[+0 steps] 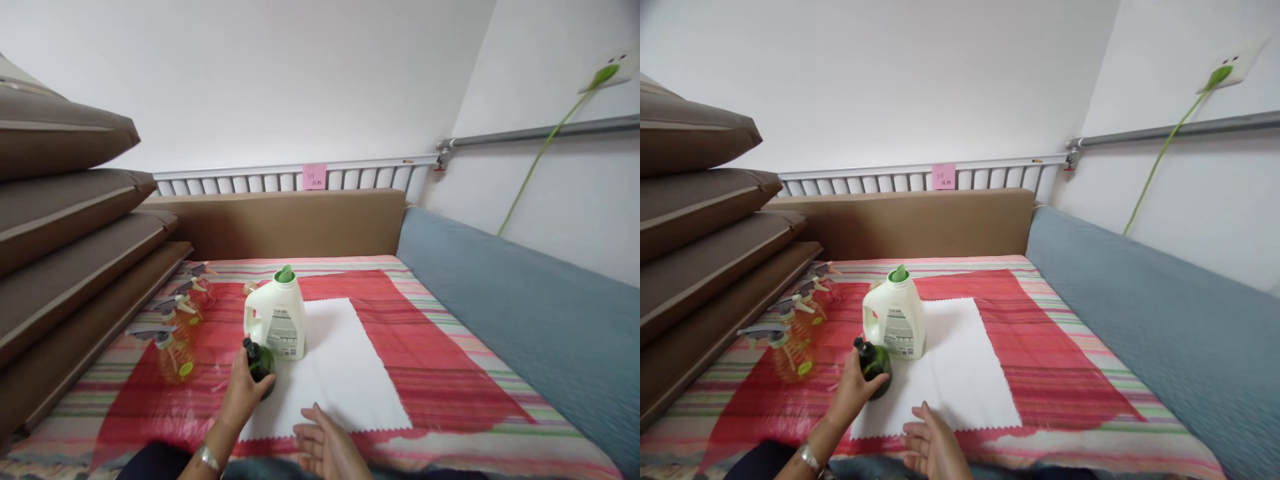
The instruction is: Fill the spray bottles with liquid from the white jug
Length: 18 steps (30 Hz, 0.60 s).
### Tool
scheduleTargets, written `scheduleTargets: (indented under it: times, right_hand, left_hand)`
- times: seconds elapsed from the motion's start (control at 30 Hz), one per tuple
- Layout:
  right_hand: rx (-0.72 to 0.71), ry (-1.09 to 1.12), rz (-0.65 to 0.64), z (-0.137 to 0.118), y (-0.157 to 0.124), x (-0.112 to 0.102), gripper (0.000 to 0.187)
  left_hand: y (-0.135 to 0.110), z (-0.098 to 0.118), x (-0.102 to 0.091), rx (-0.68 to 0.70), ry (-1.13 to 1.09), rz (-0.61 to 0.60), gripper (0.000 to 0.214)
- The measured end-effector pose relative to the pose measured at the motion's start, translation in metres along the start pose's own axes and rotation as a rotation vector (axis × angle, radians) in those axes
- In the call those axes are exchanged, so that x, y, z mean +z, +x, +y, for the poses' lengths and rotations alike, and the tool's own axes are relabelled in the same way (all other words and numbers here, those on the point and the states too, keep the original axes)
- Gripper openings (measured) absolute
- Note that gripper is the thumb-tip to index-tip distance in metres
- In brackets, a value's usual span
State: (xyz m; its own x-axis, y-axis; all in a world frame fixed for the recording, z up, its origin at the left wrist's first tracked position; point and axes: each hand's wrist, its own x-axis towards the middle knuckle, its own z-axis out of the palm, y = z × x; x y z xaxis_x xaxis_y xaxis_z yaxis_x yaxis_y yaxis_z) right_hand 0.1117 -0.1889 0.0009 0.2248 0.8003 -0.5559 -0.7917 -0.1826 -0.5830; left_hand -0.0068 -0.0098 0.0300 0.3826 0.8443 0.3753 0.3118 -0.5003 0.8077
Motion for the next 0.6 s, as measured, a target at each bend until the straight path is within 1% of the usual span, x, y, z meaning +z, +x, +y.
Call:
scheduleTargets:
  times: [0.1,0.3,0.47,0.6]
  right_hand:
    - [-0.034,-0.002,0.006,-0.004,-0.006,-0.004,0.057]
    - [-0.079,0.005,0.011,-0.016,-0.011,-0.006,0.053]
    - [-0.083,0.008,0.004,-0.017,-0.011,-0.006,0.053]
    - [-0.093,0.005,-0.005,-0.017,-0.013,-0.006,0.051]
  left_hand:
    - [-0.001,-0.007,0.003,-0.005,-0.015,-0.006,0.077]
    - [-0.008,-0.019,0.0,-0.019,-0.046,-0.021,0.083]
    - [-0.01,-0.035,0.001,-0.002,-0.103,-0.003,0.091]
    - [-0.012,-0.04,-0.001,0.022,-0.106,0.002,0.091]
